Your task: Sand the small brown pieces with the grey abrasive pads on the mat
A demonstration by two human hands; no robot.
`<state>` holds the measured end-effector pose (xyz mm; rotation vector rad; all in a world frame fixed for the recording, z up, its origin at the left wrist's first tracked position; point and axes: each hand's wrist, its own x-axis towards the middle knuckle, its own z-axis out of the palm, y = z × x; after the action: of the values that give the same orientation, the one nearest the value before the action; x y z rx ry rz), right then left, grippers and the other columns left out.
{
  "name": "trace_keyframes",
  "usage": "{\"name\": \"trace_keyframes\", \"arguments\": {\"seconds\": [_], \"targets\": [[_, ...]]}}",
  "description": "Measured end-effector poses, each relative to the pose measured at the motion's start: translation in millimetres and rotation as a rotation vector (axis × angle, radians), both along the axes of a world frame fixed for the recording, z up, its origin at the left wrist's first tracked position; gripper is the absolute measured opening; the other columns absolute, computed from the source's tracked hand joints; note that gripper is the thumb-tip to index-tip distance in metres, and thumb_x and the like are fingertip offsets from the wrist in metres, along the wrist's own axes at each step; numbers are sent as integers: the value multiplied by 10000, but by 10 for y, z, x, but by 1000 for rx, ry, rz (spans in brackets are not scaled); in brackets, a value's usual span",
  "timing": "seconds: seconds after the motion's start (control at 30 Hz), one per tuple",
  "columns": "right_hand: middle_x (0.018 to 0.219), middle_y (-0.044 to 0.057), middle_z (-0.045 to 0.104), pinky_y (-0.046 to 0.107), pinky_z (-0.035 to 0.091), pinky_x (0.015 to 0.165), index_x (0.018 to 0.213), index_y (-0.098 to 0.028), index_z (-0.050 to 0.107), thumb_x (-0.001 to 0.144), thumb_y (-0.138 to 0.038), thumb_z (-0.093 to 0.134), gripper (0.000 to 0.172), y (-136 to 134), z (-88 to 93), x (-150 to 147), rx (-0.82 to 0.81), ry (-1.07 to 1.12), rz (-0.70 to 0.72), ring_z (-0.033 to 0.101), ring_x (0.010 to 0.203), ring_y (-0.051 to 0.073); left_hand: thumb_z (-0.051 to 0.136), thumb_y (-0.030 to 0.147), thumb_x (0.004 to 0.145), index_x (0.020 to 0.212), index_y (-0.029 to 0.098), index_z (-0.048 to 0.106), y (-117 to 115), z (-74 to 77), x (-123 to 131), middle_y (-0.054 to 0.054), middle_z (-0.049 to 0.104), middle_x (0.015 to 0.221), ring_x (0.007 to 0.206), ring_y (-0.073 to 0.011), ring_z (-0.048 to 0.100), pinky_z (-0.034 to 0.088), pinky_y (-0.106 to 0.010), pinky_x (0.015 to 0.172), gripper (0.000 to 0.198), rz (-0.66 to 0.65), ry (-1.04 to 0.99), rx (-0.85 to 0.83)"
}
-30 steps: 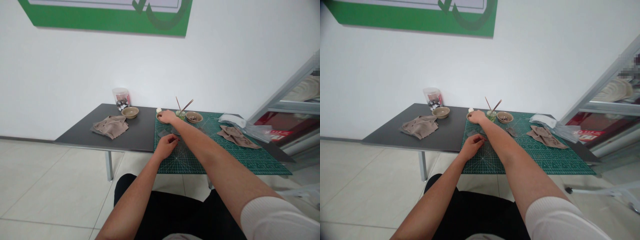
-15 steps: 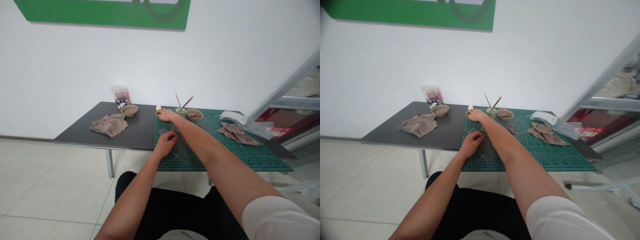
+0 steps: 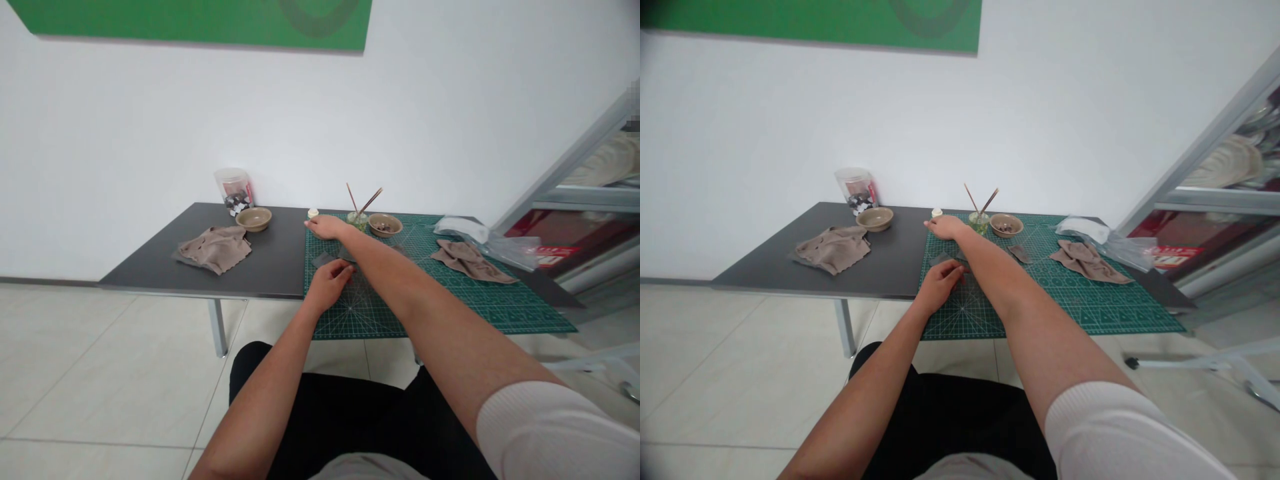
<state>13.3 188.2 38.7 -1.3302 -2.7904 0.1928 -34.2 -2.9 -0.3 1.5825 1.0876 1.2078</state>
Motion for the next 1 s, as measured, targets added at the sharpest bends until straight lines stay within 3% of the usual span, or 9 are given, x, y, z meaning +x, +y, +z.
{"name": "trace_keyframes", "arguments": {"seconds": [0.4, 0.57, 0.67, 0.83, 1.0], "targets": [[1220, 204, 665, 335, 447, 949, 1208, -114, 624, 989, -348, 354, 420, -27, 45, -15, 122, 80, -211, 623, 1137, 286, 537, 369, 859, 804, 174, 620, 17, 3, 11, 7, 605, 667, 590, -121, 525, 402, -251, 576, 219, 70, -79, -55], [1160, 205, 675, 343, 447, 928, 1172, -101, 600, 1014, -362, 292, 433, -11, 105, 55, 180, 196, -330, 625, 1106, 290, 509, 289, 835, 955, 186, 582, 138, -71, 26, -57, 635, 990, 816, -167, 649, 516, -273, 664, 174, 261, -462, -113], [1146, 172, 687, 320, 439, 908, 1139, -124, 605, 1023, -375, 265, 439, -72, 176, 102, 172, 299, -387, 622, 1107, 276, 524, 312, 831, 1041, 208, 530, 207, -83, 26, -76, 608, 1104, 882, -177, 665, 557, -327, 759, 235, 301, -678, -171], [1017, 94, 708, 275, 430, 831, 1057, -167, 611, 1033, -426, 238, 454, -533, 237, 124, 157, 481, -305, 642, 986, 211, 482, 460, 877, 1159, 228, 483, 243, -35, -35, -87, 625, 1093, 905, -197, 688, 545, -391, 862, 365, 293, -951, -265], [994, 74, 680, 269, 412, 833, 1007, -171, 598, 1022, -376, 350, 322, -1209, 36, 57, 233, 482, -73, 616, 953, 187, 345, 523, 911, 1040, 205, 593, 254, -40, -128, -99, 673, 1108, 1078, -218, 649, 526, -359, 916, 423, 194, -1056, -230]]}}
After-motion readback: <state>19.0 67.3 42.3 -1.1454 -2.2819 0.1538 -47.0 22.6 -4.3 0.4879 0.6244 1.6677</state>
